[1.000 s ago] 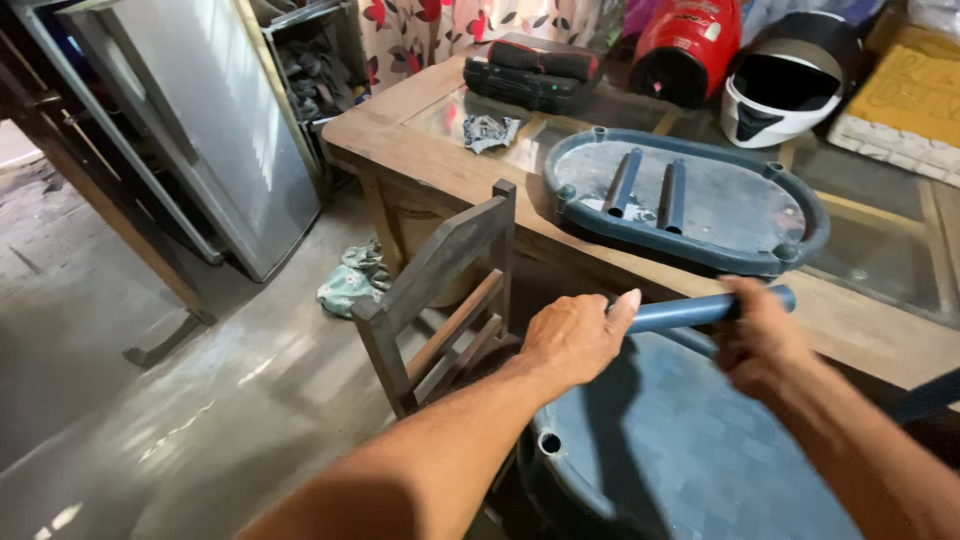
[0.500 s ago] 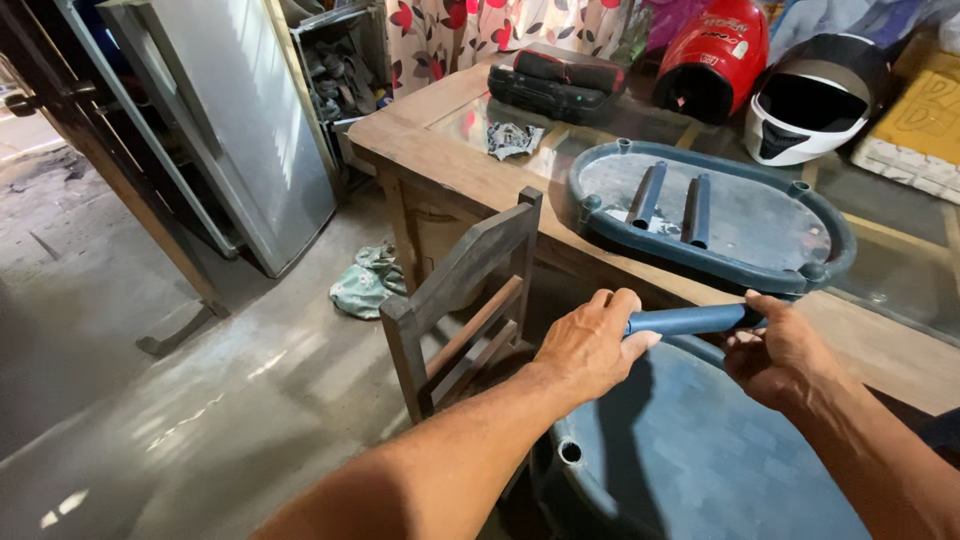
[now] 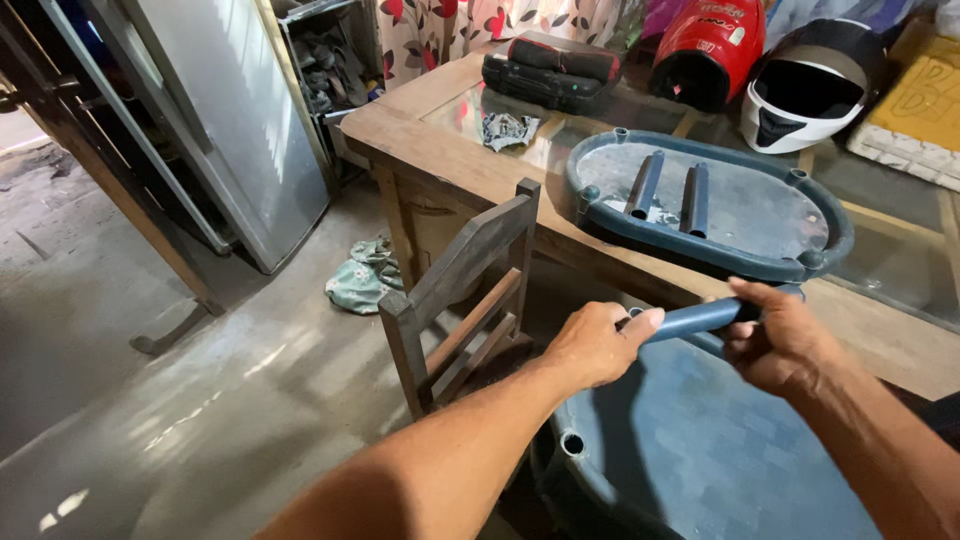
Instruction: The person assembles a plastic stool by inserting blue cylindrical legs into the seat base and then attaching the top seat. The person handles the seat base, legs, and top seat, aligning and pressing parts together by hand.
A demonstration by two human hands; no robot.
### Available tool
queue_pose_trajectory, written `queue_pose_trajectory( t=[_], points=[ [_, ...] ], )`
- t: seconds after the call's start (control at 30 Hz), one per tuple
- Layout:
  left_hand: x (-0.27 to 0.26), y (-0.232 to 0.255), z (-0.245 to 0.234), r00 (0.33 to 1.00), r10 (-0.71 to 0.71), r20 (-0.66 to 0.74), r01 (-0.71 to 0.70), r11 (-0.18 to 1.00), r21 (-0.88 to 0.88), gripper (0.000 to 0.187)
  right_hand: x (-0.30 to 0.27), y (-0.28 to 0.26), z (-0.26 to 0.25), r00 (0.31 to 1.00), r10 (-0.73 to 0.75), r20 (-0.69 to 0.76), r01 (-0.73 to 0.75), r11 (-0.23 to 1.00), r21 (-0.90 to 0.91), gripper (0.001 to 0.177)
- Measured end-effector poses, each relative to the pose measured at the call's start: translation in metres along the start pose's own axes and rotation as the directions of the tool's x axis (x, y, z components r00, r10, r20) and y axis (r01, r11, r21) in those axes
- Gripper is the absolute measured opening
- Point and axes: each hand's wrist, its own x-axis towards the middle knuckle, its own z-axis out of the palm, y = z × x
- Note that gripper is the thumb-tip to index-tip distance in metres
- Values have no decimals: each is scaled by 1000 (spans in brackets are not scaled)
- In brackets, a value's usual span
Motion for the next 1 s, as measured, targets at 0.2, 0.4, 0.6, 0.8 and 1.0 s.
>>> queue_pose_trajectory(
  t=[0.2,0.4,0.6,0.8,1.0],
  points=[
    [4,-12,-3,982,132,-137,-127,991,44,42,15,-8,-21,983,58,-174,-39,993,111,26],
    [12,-6,2,998,46,-32,-48,997,-64,54,29,2,-31,991,76,-114,-55,983,177,28],
    [31,-3,10,986,-160,-36,149,966,-211,61,20,3,-22,996,83,-38,-75,983,168,27],
    [41,-12,2,895,-110,-432,117,993,-10,44,15,-14,-21,993,-32,-118,44,993,107,24],
    [31,-7,0,954,46,-296,9,983,182,57,14,-12,-22,997,-29,-77,32,999,30,31]
  ],
)
